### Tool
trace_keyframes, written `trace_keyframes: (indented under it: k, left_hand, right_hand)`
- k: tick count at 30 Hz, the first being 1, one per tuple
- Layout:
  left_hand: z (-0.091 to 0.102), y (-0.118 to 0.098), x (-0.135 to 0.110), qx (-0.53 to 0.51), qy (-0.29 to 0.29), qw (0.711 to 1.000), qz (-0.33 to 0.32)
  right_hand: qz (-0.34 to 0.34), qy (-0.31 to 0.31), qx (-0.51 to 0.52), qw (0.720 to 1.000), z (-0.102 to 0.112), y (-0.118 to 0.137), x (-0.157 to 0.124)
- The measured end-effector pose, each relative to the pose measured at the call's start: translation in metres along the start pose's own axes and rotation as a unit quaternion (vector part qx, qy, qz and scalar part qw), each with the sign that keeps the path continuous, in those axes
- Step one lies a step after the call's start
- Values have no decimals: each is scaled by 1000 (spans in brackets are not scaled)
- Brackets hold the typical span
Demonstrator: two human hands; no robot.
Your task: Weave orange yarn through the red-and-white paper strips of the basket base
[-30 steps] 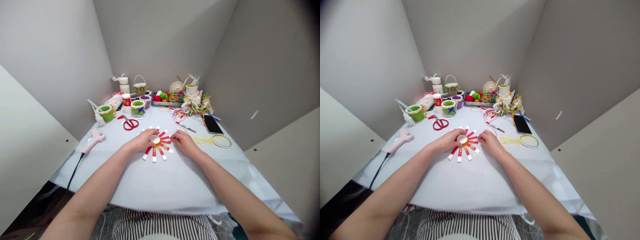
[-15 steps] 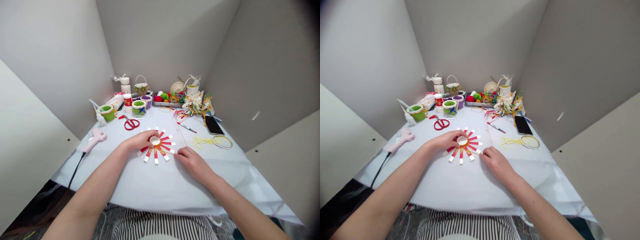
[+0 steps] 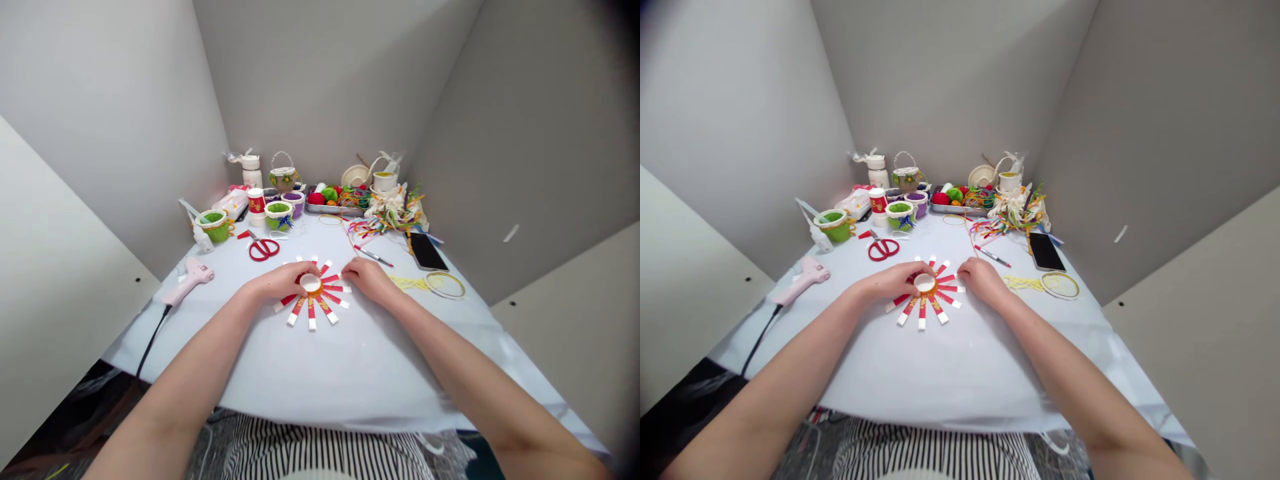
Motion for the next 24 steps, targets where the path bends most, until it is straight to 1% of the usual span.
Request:
trace_keyframes:
  k: [2, 4, 8, 10, 12, 14, 16, 21, 24]
  left_hand:
    - [0, -1, 0, 5, 2, 1000, 1]
    - [0, -4, 0, 11, 2, 1000, 4]
    - [-3, -11, -1, 15, -12, 1000, -4]
    - [-7, -13, 0, 15, -32, 999, -26]
    - [-11, -12, 2, 32, -68, 996, -37]
    - [-16, -10, 5, 66, -106, 992, -23]
    - [-19, -7, 8, 87, -121, 989, -5]
    - [-15, -7, 7, 91, -88, 992, 2]
    - [-10, -8, 4, 79, -60, 995, 1]
  right_hand:
    - [-33, -5, -5, 999, -8, 3, 17]
    - [-43, -21, -8, 999, -17, 8, 25]
    - [-28, -52, 3, 998, -27, 11, 21]
    - [-27, -58, 14, 998, -28, 9, 18]
    - [-30, -60, 20, 998, -27, 8, 17]
    - [-32, -64, 21, 997, -27, 8, 17]
    - [-35, -70, 25, 997, -27, 7, 18]
    - [-12, -82, 60, 995, -26, 0, 13]
    - [10, -87, 88, 992, -20, -1, 6]
Point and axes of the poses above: each hand's wrist, its own x-axis towards the middle knuckle, its own z-axis out of the back of the hand, y = z × x, the point moved 1 cm from there along x, towards the middle knuckle, and after that the axes turned 2 degrees about -x, right-handed, at the moved point
